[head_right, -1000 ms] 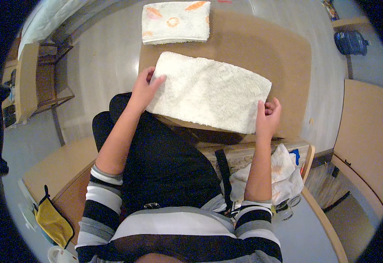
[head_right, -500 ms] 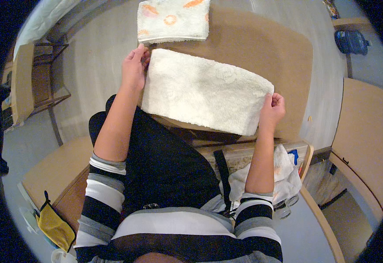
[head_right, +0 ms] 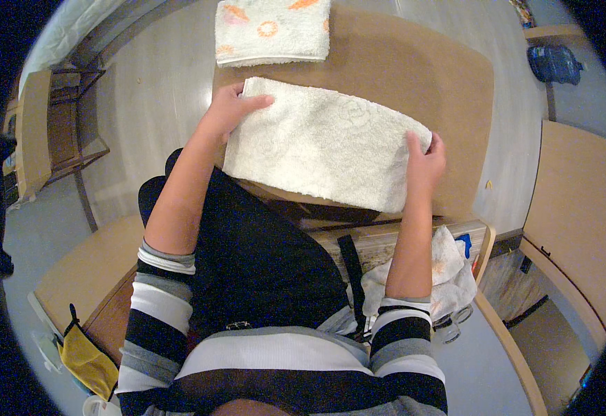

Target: The person folds several towels one by one on a table. They unfold each towel, align edges, fold in half multiple times, and place the finished fold on a growing stack. The process repeats for multiple towels with consistent folding technique.

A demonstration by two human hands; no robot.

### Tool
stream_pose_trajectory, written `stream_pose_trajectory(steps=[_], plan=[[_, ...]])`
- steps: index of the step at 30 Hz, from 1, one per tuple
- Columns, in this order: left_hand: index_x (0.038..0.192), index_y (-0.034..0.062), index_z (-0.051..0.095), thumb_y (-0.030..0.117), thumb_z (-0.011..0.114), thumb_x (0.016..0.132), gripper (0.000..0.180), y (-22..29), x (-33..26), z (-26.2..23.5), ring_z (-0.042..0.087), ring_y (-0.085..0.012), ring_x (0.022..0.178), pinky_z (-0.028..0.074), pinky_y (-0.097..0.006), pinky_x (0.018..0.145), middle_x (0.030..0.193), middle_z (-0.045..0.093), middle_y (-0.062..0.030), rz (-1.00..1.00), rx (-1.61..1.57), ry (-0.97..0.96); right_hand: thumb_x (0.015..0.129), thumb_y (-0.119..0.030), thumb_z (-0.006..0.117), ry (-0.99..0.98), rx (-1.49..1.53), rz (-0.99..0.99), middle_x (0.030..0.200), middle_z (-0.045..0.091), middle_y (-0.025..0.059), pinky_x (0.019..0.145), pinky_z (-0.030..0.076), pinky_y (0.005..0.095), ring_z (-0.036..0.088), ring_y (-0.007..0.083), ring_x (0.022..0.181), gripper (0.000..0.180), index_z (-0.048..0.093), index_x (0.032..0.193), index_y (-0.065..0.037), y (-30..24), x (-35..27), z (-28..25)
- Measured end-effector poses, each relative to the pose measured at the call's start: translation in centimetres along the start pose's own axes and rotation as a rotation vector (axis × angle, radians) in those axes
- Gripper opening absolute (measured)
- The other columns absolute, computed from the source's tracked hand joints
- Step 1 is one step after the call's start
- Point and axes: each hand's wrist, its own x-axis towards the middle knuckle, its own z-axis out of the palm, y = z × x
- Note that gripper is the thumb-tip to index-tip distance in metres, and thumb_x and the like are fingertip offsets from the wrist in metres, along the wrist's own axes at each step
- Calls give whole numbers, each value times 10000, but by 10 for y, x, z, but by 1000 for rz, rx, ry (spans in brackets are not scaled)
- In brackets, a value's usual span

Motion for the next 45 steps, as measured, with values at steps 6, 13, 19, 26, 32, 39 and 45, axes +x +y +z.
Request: stream_pose_trajectory(steps=[6,13,19,26,32,39,45], plan=[[1123,-53,608,239,746,838,431,-11,-18,13,636,-162,916,508,-299,806,1013,680,-104,257,-75,218,838,-170,718,-136,10,-34,950,668,100,794,479,308,604,170,873,350,603,1103,28,-5,11,-8],[1007,17,642,274,693,894,285,-22,6,0,557,-95,781,470,-239,730,857,633,-16,362,73,567,866,-171,686,-60,-39,-113,1025,643,131,841,473,336,603,208,957,347,577,1123,36,-24,14,10],[910,1,641,392,778,779,434,-37,-15,-8,569,-141,696,488,-285,679,782,635,-60,162,182,488,812,-105,686,192,-417,-491,1151,567,171,900,459,388,559,317,1071,380,566,1157,0,-30,6,13],[941,13,620,258,750,830,299,-42,-27,1,564,-97,718,475,-263,661,825,642,-28,189,49,354,781,-2,643,-85,-200,-730,1098,584,164,867,486,404,581,310,994,307,583,1082,-18,-73,-56,52],[1119,15,583,110,662,888,262,-30,-45,13,569,-81,882,464,-243,790,997,644,-11,296,-461,198,790,-119,720,-573,187,-474,1020,587,143,727,523,337,605,224,850,338,580,1075,-3,-122,-99,119],[1095,33,656,260,518,977,290,-32,-48,-3,435,-203,1302,344,-297,1057,1512,312,-113,355,-602,-184,725,-193,761,-480,-91,-667,1090,572,190,776,511,396,606,371,919,556,530,1188,9,-143,-116,157],[1170,29,587,151,580,942,259,-46,-38,-5,515,-154,1152,417,-314,992,1327,500,-99,339,-441,86,814,-13,620,-604,305,-20,1021,667,135,807,496,289,634,194,901,342,586,1149,50,-133,-94,150]])
